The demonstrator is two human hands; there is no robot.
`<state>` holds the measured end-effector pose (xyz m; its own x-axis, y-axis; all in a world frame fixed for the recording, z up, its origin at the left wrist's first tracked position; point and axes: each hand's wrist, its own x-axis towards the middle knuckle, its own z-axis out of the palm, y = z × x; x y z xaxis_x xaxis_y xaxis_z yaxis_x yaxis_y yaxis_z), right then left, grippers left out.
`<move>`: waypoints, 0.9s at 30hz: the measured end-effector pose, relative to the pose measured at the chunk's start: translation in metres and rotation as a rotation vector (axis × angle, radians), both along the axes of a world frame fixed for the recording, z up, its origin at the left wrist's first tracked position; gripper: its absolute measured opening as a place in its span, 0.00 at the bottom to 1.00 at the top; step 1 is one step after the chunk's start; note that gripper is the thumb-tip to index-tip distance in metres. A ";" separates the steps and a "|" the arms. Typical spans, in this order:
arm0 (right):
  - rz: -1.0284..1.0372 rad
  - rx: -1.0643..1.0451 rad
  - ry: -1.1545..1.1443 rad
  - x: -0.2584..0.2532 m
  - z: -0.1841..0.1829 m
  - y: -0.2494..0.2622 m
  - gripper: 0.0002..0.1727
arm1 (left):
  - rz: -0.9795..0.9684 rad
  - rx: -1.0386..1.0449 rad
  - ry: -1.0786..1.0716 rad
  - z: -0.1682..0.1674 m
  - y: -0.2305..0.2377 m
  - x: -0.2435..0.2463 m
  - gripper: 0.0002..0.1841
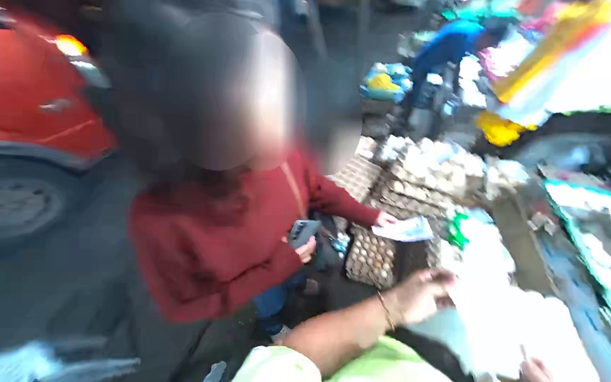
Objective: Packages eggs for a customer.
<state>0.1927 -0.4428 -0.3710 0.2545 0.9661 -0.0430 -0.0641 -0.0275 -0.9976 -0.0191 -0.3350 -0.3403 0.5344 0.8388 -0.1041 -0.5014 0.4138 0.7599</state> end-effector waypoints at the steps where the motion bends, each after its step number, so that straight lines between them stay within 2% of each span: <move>1: -0.101 -0.021 0.058 0.008 -0.007 0.000 0.10 | -0.024 -0.038 -0.078 0.004 0.003 0.004 0.08; 4: -0.357 0.006 0.185 0.016 0.000 -0.008 0.11 | -0.119 -0.071 -0.116 0.007 0.009 0.028 0.12; 9: -0.516 -0.041 0.406 0.016 0.027 -0.020 0.09 | -0.221 -0.104 0.065 0.001 0.017 0.080 0.16; 11: -0.599 -0.032 0.506 0.020 0.030 -0.026 0.10 | -0.215 0.111 0.160 -0.013 0.026 0.088 0.16; 14: -0.730 0.015 0.558 0.032 0.031 -0.035 0.11 | -0.054 0.634 0.442 -0.034 0.044 0.088 0.14; 16: -0.791 0.052 0.603 0.038 0.033 -0.036 0.11 | -0.035 0.793 0.492 -0.041 0.053 0.082 0.12; 19: -0.833 0.153 0.672 0.038 0.037 -0.029 0.12 | -0.239 0.897 0.549 -0.052 0.061 0.070 0.12; 20: -0.826 0.179 0.659 0.039 0.038 -0.024 0.11 | -0.331 0.901 0.605 -0.055 0.063 0.067 0.14; 22: -0.740 0.147 0.491 0.039 0.040 -0.015 0.08 | -0.440 0.902 0.708 -0.053 0.066 0.065 0.34; 23: -0.671 0.094 0.376 0.036 0.043 -0.010 0.08 | -0.485 0.913 0.717 -0.047 0.066 0.067 0.44; 24: -0.590 0.041 0.280 0.030 0.048 -0.005 0.08 | -0.534 0.944 0.697 -0.039 0.065 0.071 0.51; 25: -0.501 0.008 0.209 0.023 0.053 0.000 0.07 | -0.578 0.978 0.650 -0.031 0.062 0.078 0.50; 26: -0.427 0.002 0.155 0.018 0.057 0.004 0.06 | -0.610 1.007 0.610 -0.025 0.058 0.086 0.42; 27: -0.385 0.006 0.062 0.015 0.061 0.006 0.06 | -0.627 1.008 0.580 -0.020 0.055 0.092 0.28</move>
<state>0.2079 -0.4366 -0.3104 0.5952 0.8010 -0.0643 -0.1288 0.0161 -0.9915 0.0731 -0.2800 -0.3608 0.9475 0.3117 0.0716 0.0677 -0.4144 0.9076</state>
